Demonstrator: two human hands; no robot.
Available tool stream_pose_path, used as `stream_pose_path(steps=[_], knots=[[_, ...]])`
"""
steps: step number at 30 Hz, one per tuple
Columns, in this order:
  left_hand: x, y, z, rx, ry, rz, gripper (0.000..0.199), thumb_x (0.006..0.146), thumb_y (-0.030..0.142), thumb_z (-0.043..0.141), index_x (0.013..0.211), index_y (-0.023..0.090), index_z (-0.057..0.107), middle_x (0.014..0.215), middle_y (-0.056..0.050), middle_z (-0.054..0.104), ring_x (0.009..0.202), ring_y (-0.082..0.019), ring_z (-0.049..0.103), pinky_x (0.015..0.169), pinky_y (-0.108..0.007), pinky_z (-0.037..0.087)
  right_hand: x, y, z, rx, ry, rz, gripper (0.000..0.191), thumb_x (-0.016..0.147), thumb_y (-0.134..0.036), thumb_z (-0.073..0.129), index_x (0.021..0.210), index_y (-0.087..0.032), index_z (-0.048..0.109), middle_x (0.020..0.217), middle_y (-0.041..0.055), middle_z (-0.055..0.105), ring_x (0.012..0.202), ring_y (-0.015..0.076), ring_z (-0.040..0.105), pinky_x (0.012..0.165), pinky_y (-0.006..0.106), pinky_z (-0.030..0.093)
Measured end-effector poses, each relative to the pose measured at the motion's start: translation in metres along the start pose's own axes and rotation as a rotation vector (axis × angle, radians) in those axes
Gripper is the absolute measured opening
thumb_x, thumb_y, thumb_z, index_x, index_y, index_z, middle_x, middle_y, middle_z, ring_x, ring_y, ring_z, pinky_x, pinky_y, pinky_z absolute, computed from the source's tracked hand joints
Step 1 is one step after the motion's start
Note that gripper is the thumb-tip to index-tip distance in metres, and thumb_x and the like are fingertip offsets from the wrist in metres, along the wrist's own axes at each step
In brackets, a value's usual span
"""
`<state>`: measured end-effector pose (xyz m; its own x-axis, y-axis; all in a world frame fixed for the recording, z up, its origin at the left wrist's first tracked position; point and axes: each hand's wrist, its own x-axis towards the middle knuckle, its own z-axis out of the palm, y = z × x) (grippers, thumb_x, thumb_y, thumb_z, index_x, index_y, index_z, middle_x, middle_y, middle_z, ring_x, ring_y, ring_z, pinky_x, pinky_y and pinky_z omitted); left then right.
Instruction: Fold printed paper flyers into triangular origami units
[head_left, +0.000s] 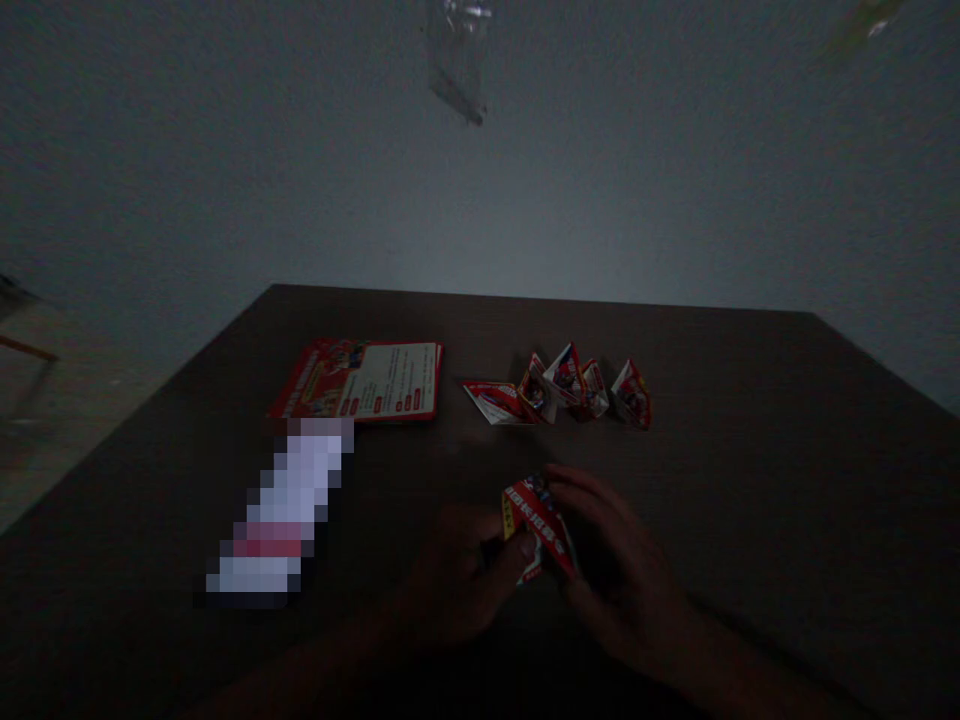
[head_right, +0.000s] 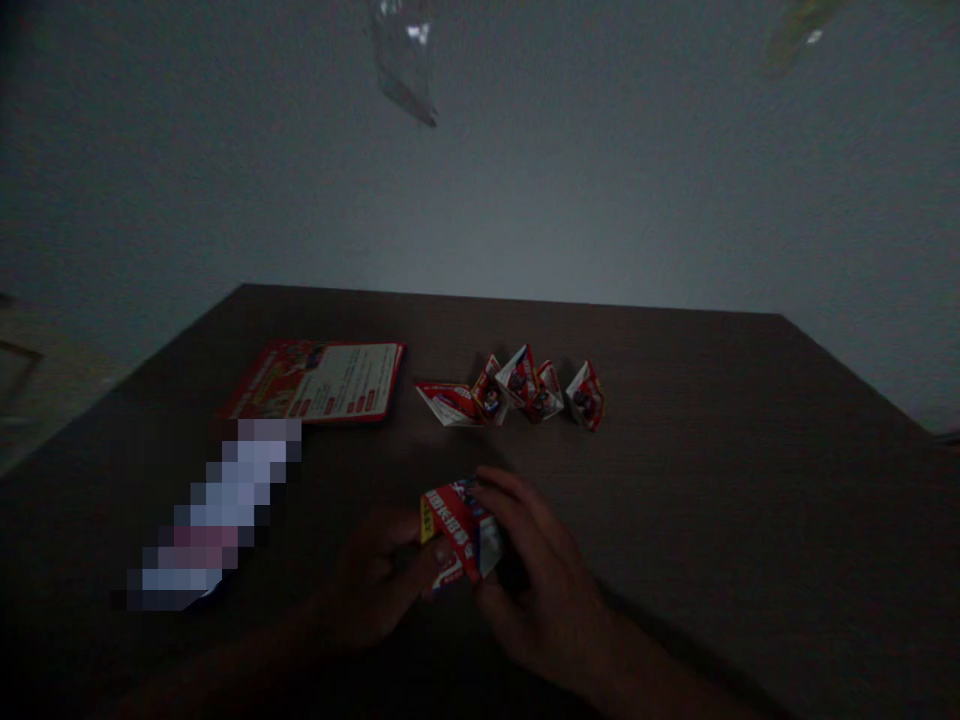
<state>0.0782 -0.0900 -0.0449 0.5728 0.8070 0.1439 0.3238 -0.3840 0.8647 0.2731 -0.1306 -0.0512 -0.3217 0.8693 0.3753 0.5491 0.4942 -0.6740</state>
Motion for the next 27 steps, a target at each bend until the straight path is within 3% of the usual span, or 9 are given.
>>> stream_pose_path(steps=[6,9,13,15,18,22,24,27], knots=[[-0.002,0.003,0.0,-0.016,-0.06,0.254,0.018,0.085,0.022,0.047,0.073,0.016,0.06,0.064,-0.001,0.06,0.055,-0.01,0.053,0.054,-0.018,0.039,0.005,0.003,0.0,0.046,0.088,-0.027,0.048,0.081,-0.012,0.05,0.128,-0.02,0.043,0.127,0.0123,0.052,0.118,0.0224,0.051,0.095,0.033,0.046],[-0.004,0.006,-0.003,-0.012,-0.097,0.289,0.015,0.083,0.021,0.049,0.076,0.017,0.061,0.068,-0.001,0.06,0.056,-0.01,0.053,0.054,-0.018,0.04,0.005,0.004,-0.001,0.094,0.098,-0.067,0.044,0.081,-0.011,0.051,0.124,-0.021,0.048,0.117,0.0108,0.059,0.107,0.0199,0.059,0.086,0.028,0.05],[-0.005,0.01,-0.01,-0.182,-0.224,0.291,0.018,0.084,0.029,0.05,0.087,0.017,0.063,0.074,-0.003,0.063,0.062,-0.013,0.056,0.059,-0.019,0.043,0.005,0.003,-0.003,0.164,0.14,-0.068,0.035,0.083,-0.009,0.054,0.115,-0.023,0.055,0.108,0.0089,0.064,0.097,0.0184,0.064,0.077,0.025,0.052],[-0.005,0.008,-0.013,-0.289,-0.221,0.235,0.028,0.086,0.04,0.048,0.09,0.017,0.064,0.077,-0.005,0.063,0.068,-0.016,0.058,0.065,-0.022,0.045,0.005,0.003,-0.004,0.203,0.156,-0.067,0.033,0.083,-0.01,0.055,0.113,-0.023,0.057,0.106,0.0091,0.064,0.096,0.019,0.064,0.076,0.026,0.052],[-0.005,0.0,-0.009,-0.468,-0.125,0.031,0.045,0.087,0.055,0.043,0.09,0.016,0.065,0.075,-0.005,0.062,0.067,-0.016,0.056,0.064,-0.024,0.044,0.005,0.003,-0.004,0.236,0.169,-0.074,0.031,0.083,-0.009,0.054,0.111,-0.021,0.059,0.104,0.0097,0.065,0.094,0.0189,0.064,0.075,0.027,0.052],[-0.001,-0.014,0.001,-0.833,-0.041,-0.129,0.062,0.074,0.073,0.047,0.082,0.014,0.064,0.071,-0.005,0.058,0.062,-0.016,0.053,0.059,-0.025,0.042,0.006,0.002,-0.005,0.309,0.158,-0.103,0.029,0.082,-0.009,0.055,0.108,-0.021,0.06,0.099,0.0092,0.066,0.089,0.0185,0.065,0.072,0.027,0.052],[0.002,-0.016,0.003,-0.862,-0.017,-0.148,0.061,0.075,0.073,0.047,0.08,0.014,0.062,0.069,-0.004,0.057,0.061,-0.015,0.052,0.059,-0.025,0.043,0.007,0.001,-0.005,0.338,0.147,-0.116,0.029,0.081,-0.01,0.059,0.108,-0.022,0.06,0.098,0.0091,0.066,0.088,0.0188,0.065,0.071,0.027,0.052],[0.004,-0.011,0.0,-0.774,-0.004,-0.197,0.044,0.08,0.058,0.056,0.09,0.015,0.064,0.075,-0.002,0.059,0.065,-0.013,0.052,0.06,-0.022,0.041,0.009,-0.001,-0.005,0.373,0.11,-0.136,0.027,0.081,-0.013,0.062,0.107,-0.02,0.061,0.096,0.0098,0.066,0.085,0.0194,0.065,0.068,0.028,0.052]])
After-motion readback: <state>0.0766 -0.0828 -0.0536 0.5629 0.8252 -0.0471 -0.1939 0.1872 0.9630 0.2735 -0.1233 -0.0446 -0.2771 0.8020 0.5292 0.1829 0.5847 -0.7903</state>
